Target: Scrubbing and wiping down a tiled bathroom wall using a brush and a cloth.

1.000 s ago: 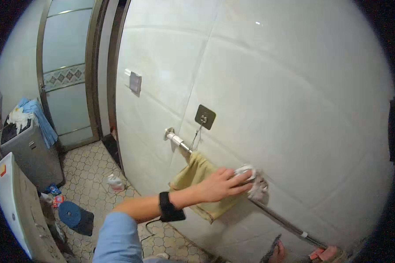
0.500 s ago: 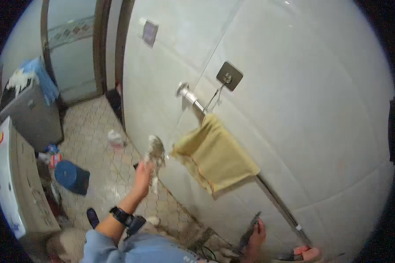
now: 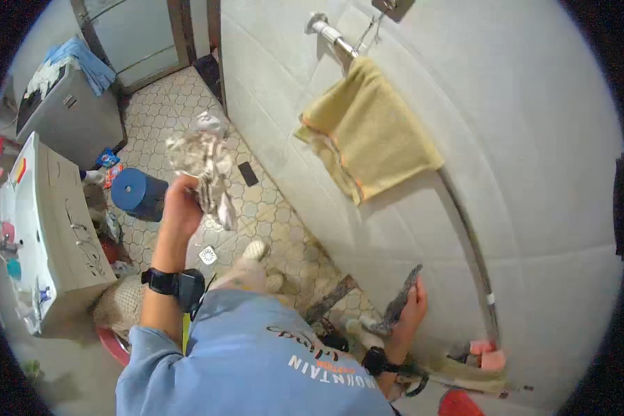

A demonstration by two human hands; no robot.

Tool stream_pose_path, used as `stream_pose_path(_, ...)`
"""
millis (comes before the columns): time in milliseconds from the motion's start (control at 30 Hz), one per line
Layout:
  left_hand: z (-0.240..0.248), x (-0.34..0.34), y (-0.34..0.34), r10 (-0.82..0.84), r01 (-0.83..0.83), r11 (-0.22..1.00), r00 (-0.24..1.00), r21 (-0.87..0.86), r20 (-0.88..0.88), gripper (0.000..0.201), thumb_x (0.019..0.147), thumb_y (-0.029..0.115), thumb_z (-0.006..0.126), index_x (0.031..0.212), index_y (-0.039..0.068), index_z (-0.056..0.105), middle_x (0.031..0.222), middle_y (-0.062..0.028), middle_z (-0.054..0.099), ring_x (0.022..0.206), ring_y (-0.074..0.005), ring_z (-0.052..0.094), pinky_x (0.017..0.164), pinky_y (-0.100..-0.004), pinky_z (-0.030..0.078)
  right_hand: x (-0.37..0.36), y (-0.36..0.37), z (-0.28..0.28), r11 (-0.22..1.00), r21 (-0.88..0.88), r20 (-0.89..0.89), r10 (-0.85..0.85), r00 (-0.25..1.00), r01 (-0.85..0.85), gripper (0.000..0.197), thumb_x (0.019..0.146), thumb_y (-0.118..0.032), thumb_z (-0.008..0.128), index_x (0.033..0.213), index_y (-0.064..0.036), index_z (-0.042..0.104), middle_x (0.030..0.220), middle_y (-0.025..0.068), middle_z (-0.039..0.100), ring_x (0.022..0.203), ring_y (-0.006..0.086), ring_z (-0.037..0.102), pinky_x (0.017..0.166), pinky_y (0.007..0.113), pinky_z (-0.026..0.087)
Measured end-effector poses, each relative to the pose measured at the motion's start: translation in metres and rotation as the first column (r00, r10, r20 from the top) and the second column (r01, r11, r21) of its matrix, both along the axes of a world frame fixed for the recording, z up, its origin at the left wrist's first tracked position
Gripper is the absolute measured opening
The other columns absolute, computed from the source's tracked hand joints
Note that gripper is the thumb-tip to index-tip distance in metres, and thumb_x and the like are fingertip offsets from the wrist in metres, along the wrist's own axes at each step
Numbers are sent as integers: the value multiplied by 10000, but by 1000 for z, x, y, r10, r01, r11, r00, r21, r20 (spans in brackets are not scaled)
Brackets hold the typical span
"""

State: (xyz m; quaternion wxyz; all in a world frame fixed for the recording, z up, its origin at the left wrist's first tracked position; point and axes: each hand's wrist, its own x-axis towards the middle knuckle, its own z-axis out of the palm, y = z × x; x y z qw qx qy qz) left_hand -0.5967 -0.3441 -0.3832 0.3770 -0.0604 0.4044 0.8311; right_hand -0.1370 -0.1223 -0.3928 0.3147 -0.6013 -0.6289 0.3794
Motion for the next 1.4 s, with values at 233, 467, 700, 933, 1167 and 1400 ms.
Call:
stream_pose_path(233, 15, -23, 8, -32, 21, 991, 996, -130, -87, 390, 854, 362, 547, 1093, 55, 531, 897, -88, 627, 752, -218, 618, 665, -355, 516, 12, -10, -15, 966, 256, -3, -20, 1000, 20, 324, 886, -125, 468, 1186, -20, 531, 1207, 108, 532, 1099, 213, 484, 961, 322, 340)
stream_pose_path(467, 74, -91, 100, -178, 144, 983, 886, -111, -428, 412, 844, 213, 591, 1189, 42, 444, 1086, -72, 553, 950, -176, 556, 791, -306, 452, 2, -23, -28, 961, 88, -210, -239, 948, 262, 330, 877, -58, 463, 1196, 15, 504, 1215, 130, 515, 1099, 214, 486, 956, 327, 350)
stream_pose_path(700, 135, -187, 200, -81, -122, 985, 281, -119, -956, 490, 820, 131, 579, 1261, 43, 387, 1163, -134, 484, 1006, -226, 517, 834, -336, 430, -75, -4, -36, 932, 265, -108, -228, 968, 249, 322, 866, -100, 532, 1167, 14, 525, 1219, 130, 509, 1135, 234, 464, 971, 358, 341)
stream_pose_path(933, 190, -231, 290, -54, -482, 867, -344, 127, -938, 706, 693, 2, 574, 1333, 182, 338, 1280, -153, 379, 1042, -356, 465, 840, -398, 439, -150, 13, -4, 928, 155, -101, -326, 940, 338, 349, 883, -133, 469, 1196, 15, 508, 1248, 140, 484, 1168, 260, 434, 998, 371, 311)
stream_pose_path(1167, 185, -221, 351, -122, -533, 825, -495, 190, -861, 662, 675, -9, 539, 1297, 163, 398, 1267, -43, 434, 825, -285, 500, 653, -359, 493, -136, -15, -20, 916, 247, 181, -365, 913, 317, 352, 901, -213, 491, 1209, -44, 525, 1149, 146, 557, 1066, 282, 507, 880, 364, 403)
stream_pose_path(1400, 177, -229, 366, -118, -582, 757, -568, 296, -815, 648, 667, 22, 547, 1287, 159, 417, 1214, -27, 465, 771, -259, 492, 597, -335, 477, -120, -37, -36, 896, 194, -15, -404, 915, 399, 368, 903, -227, 495, 1225, -51, 514, 1184, 134, 546, 1074, 286, 507, 896, 362, 395)
